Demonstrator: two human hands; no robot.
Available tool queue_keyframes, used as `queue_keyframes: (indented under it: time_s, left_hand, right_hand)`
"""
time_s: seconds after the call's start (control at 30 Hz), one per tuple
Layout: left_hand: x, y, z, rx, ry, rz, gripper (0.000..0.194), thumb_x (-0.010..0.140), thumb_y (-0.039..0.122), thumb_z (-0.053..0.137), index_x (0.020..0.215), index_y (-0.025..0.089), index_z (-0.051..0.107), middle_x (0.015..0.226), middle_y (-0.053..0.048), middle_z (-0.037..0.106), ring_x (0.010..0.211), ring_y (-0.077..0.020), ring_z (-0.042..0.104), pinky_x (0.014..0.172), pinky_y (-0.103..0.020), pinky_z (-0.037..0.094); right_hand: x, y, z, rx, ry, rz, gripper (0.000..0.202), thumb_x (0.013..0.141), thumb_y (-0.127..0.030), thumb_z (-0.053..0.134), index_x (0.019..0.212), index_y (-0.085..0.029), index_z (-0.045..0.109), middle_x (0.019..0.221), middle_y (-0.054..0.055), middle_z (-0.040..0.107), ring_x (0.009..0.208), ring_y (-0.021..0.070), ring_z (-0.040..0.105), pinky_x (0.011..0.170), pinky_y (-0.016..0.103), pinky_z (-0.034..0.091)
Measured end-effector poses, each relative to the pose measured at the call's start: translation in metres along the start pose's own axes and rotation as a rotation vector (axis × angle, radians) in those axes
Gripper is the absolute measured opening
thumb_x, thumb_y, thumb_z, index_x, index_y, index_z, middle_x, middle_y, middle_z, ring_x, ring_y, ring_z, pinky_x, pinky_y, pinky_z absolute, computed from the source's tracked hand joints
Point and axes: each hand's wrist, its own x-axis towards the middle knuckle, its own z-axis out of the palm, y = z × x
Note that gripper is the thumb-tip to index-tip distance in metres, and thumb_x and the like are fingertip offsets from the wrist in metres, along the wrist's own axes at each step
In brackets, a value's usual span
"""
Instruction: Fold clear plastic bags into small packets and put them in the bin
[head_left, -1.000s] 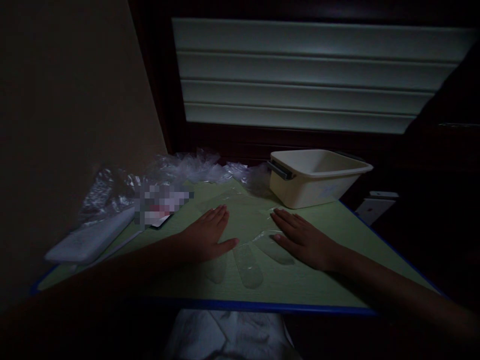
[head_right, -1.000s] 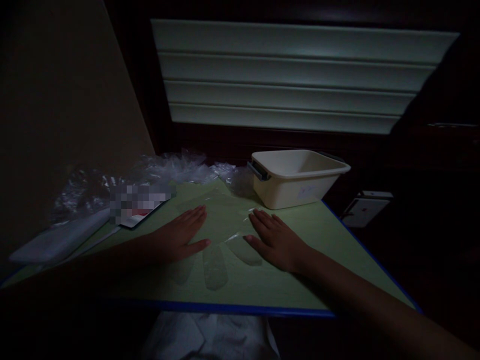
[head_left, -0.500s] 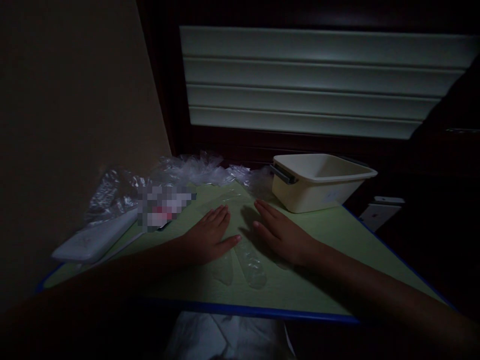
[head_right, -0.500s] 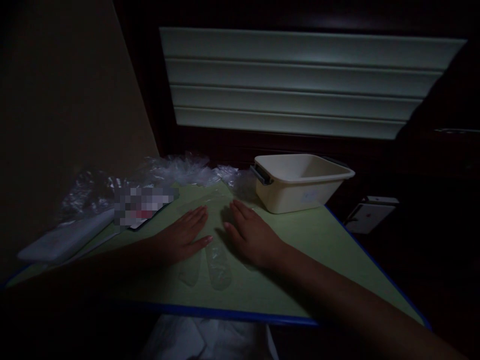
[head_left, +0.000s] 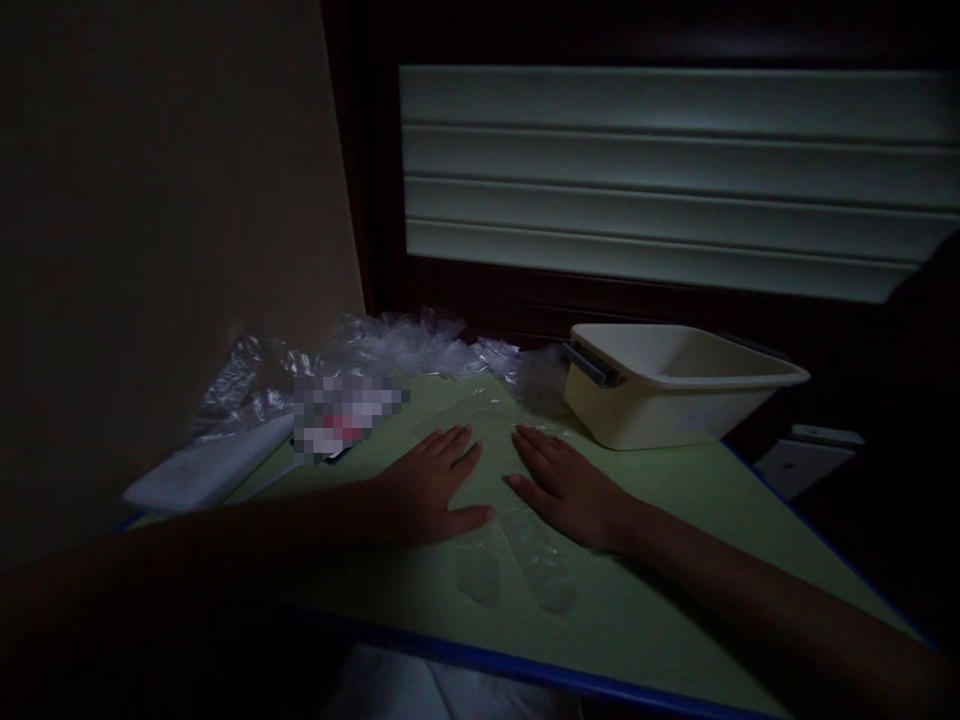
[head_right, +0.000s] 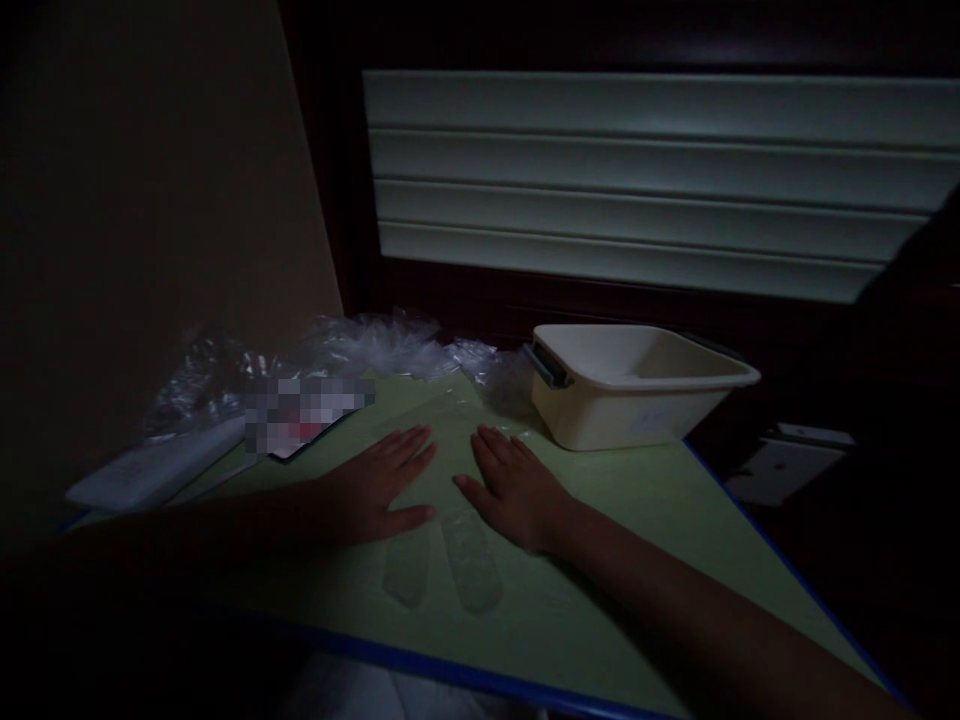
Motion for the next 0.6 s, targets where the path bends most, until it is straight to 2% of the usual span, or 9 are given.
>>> queue_keyframes:
  time_s: [0.23, 0.43, 0.5, 0.6]
  left_hand:
    - [-0.004, -0.003, 0.0, -0.081, 0.096, 0.099, 0.074, 0.083, 0.05, 0.058, 0.137, 0.004, 0.038, 0.148, -0.025, 0.021, 0.138, -0.036, 0.019, 0.11, -0.052, 0.022]
    - [-0.016, -0.001, -0.009, -0.141, 0.008, 0.134, 0.076, 0.081, 0.051, 0.059, 0.138, 0.007, 0.037, 0.148, -0.023, 0.022, 0.138, -0.0332, 0.02, 0.109, -0.049, 0.027]
    - [-0.018, 0.0, -0.01, -0.137, 0.024, 0.15, 0.077, 0.08, 0.051, 0.06, 0.139, 0.008, 0.036, 0.149, -0.021, 0.02, 0.139, -0.0322, 0.018, 0.11, -0.048, 0.025]
    - [-0.019, 0.001, -0.012, -0.101, 0.07, 0.216, 0.069, 0.083, 0.046, 0.06, 0.137, 0.007, 0.039, 0.15, -0.021, 0.02, 0.139, -0.0303, 0.019, 0.111, -0.044, 0.026]
  right_hand:
    - [-0.002, -0.002, -0.006, 0.044, -0.005, 0.009, 0.07, 0.093, -0.056, 0.026, 0.14, -0.005, 0.038, 0.145, 0.02, 0.034, 0.136, 0.029, 0.029, 0.11, 0.049, 0.026]
    - [-0.004, 0.0, -0.007, 0.052, 0.006, -0.004, 0.07, 0.094, -0.056, 0.025, 0.139, -0.004, 0.038, 0.144, 0.022, 0.036, 0.135, 0.0304, 0.03, 0.109, 0.053, 0.025]
    - [-0.005, 0.001, -0.009, 0.063, 0.054, -0.009, 0.066, 0.094, -0.053, 0.025, 0.137, -0.005, 0.04, 0.143, 0.022, 0.038, 0.135, 0.0312, 0.032, 0.107, 0.056, 0.026]
    - [-0.009, -0.001, -0.017, 0.09, 0.219, -0.053, 0.055, 0.096, -0.046, 0.029, 0.13, -0.007, 0.048, 0.136, 0.021, 0.047, 0.128, 0.0308, 0.041, 0.104, 0.055, 0.032]
